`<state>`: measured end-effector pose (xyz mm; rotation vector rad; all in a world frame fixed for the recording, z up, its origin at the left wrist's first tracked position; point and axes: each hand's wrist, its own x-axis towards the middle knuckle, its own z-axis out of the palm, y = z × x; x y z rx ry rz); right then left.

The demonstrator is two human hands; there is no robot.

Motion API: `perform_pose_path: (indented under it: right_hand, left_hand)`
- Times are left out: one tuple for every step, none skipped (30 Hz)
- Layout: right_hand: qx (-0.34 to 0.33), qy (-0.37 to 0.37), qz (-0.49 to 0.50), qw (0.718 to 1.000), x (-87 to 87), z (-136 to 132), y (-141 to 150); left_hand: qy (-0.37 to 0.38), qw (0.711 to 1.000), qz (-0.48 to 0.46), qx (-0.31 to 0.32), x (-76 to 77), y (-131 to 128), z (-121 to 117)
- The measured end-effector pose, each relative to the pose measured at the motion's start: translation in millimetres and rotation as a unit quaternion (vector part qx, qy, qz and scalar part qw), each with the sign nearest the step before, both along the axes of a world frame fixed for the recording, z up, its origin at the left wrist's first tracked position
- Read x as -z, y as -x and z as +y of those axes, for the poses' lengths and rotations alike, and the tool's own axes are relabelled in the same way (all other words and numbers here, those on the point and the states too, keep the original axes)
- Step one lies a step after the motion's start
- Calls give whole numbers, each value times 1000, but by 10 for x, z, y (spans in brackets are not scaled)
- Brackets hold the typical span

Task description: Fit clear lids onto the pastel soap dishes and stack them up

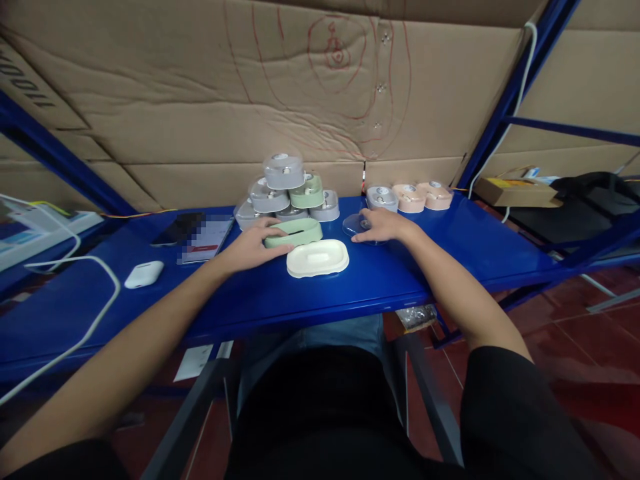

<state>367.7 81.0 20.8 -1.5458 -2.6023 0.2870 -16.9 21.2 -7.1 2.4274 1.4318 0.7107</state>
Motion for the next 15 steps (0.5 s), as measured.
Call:
perform_pose_path:
  right_hand:
    - [1, -1, -2, 1000, 1, 2, -2]
    - [1, -1, -4, 1000, 2, 2, -3]
    - [1, -1, -6, 1000, 1, 1, -4]
    - [0, 0, -6, 1000, 0, 0, -6]
    - [-1, 2, -7, 1000, 0, -1, -9]
    - [-2, 3, -8, 1000, 0, -1, -12]
    - [-3, 2, -9, 1000, 0, -1, -15]
    - [-3, 2, -10, 1000, 2, -1, -17]
    - [-2, 1, -10, 1000, 4, 0, -20]
    - [-2, 0, -10, 1000, 6, 2, -22]
    - [-1, 0, -9, 1000, 7, 4, -24]
    - [0, -1, -8, 1000, 8, 6, -25]
    - [-1, 0, -5, 1000, 8, 6, -25]
    - [-2, 2, -2, 1000, 6, 6, -25]
    - [-3, 4, 0, 1000, 3, 4, -24]
  left_hand:
    - [5, 1000, 5, 0, 5, -2, 5]
    - [8, 1000, 10, 2, 9, -3, 9]
    - [11, 1000, 15, 4, 11, -2, 13]
    - [15, 1000, 19, 5, 12, 2, 17]
    - [17, 1000, 22, 6, 13, 9, 22]
    - [19, 1000, 24, 6, 14, 18, 28]
    - [21, 999, 24, 6, 16, 28, 35]
    - [22, 999, 23, 5, 19, 37, 42]
    - [21, 1000, 20, 3, 23, 43, 49]
    - [19, 1000, 15, 3, 27, 45, 53]
    - [16, 1000, 7, 3, 29, 41, 53]
    - [11, 1000, -4, 5, 27, 31, 46]
    - [4, 1000, -18, 9, 20, 15, 31]
    - [-5, 999, -32, 16, 8, -9, 7]
    - [-13, 998, -46, 27, -9, -39, -26]
